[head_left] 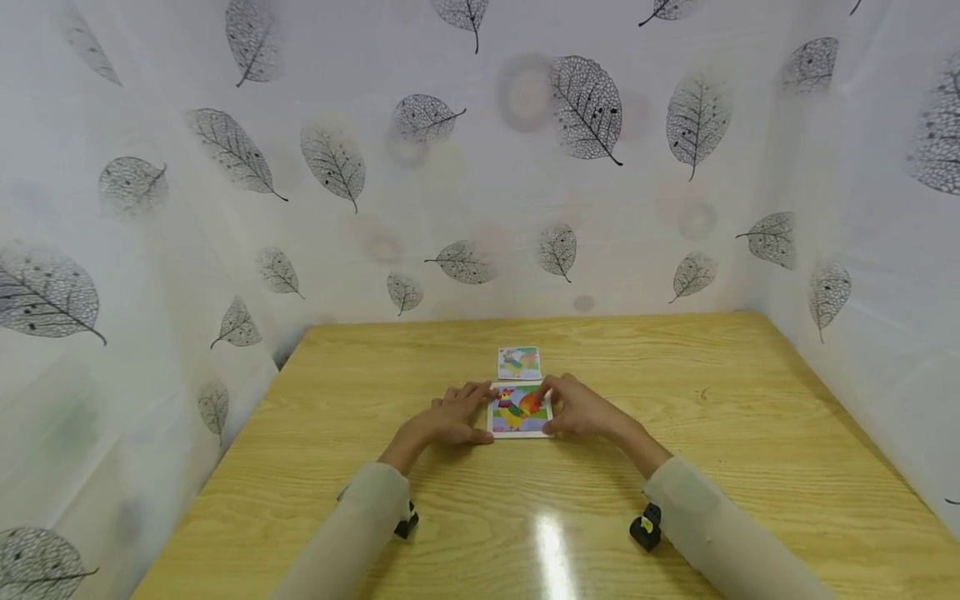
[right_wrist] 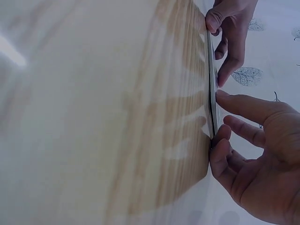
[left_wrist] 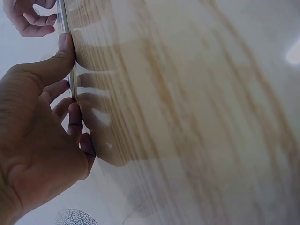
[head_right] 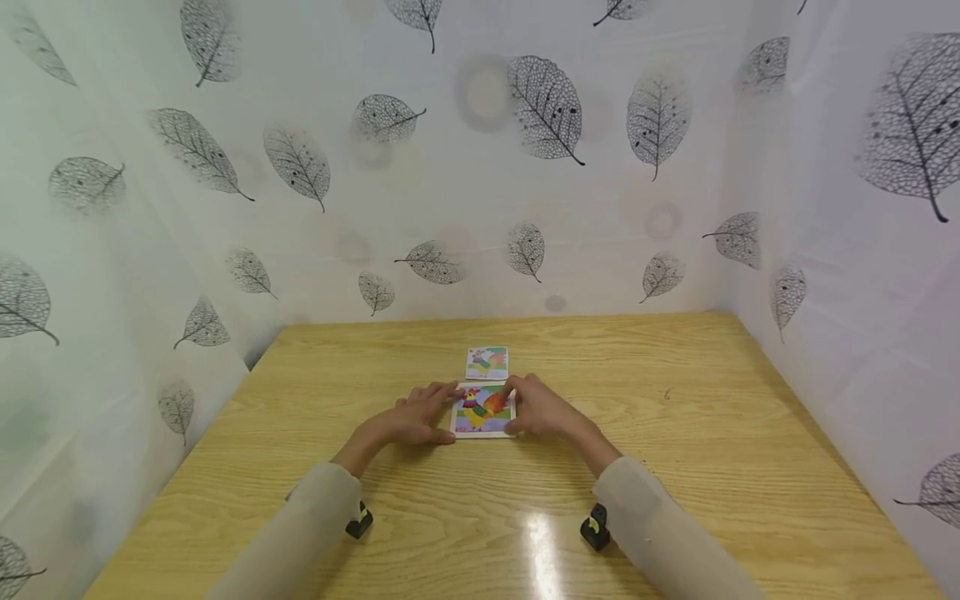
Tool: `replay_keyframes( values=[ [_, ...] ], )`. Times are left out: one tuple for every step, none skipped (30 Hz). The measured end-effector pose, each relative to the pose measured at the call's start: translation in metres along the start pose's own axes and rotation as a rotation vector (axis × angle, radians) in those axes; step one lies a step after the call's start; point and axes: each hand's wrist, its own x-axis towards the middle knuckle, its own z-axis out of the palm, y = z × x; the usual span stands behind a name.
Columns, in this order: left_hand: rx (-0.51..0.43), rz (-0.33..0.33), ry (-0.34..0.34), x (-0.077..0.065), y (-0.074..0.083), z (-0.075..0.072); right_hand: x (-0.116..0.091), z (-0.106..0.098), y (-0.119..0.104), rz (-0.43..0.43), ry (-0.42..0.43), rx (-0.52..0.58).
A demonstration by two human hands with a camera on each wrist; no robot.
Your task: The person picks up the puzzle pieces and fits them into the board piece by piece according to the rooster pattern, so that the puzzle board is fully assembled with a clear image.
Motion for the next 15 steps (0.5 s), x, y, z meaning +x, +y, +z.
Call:
replay_keyframes(
  values=[
    [0.003,0.002,0.0,-0.0004,0.0004,-0.0005,-0.0003,-0.0001,0.0005,0.008,0.002,0.005],
    [0.004,0.007,0.003,-0.0004,0.0007,-0.001,-0.0009,-0.0004,0.0011,0.014,0.004,0.011],
    [0.005,0.013,0.009,-0.0003,0.0009,-0.0014,-0.0014,-0.0006,0.0016,0.016,0.004,0.018],
    [0.003,0.019,0.014,-0.0002,0.001,-0.0019,-0.0017,-0.0005,0.0022,0.015,0.003,0.023],
    [0.0,0.021,0.016,0.0001,0.0008,-0.0019,-0.0021,-0.0008,0.0027,0.011,0.002,0.025],
    [-0.004,0.021,0.019,0.0,0.0009,-0.0021,-0.0022,-0.0007,0.0028,0.008,-0.001,0.028],
    [-0.01,0.021,0.022,-0.0001,0.0009,-0.002,-0.0022,-0.0004,0.0032,0.006,-0.003,0.029],
    [-0.014,0.02,0.022,0.0003,0.0003,-0.0016,-0.0023,0.0001,0.0033,0.008,-0.006,0.03],
    [-0.017,0.019,0.024,0.0005,0.0,-0.001,-0.0023,0.0004,0.0034,0.01,-0.009,0.031],
    [-0.024,0.021,0.026,0.0007,-0.0004,-0.0006,-0.0022,0.0008,0.0035,0.014,-0.012,0.031],
    [-0.024,0.025,0.033,0.0013,-0.0011,0.0001,-0.0022,0.001,0.0036,0.017,-0.015,0.033],
    [-0.016,0.026,0.035,0.0021,-0.0021,0.0005,-0.0021,0.001,0.0037,0.018,-0.018,0.034],
    [-0.011,0.03,0.042,0.0026,-0.0032,0.0005,-0.0019,0.0009,0.0038,0.018,-0.019,0.032],
    [-0.004,0.037,0.049,0.0032,-0.0045,0.0006,-0.0018,0.0004,0.0039,0.014,-0.019,0.027],
    [-0.002,0.046,0.062,0.0034,-0.0058,0.0001,-0.0021,-0.0006,0.0042,0.002,-0.017,0.02]
  ],
)
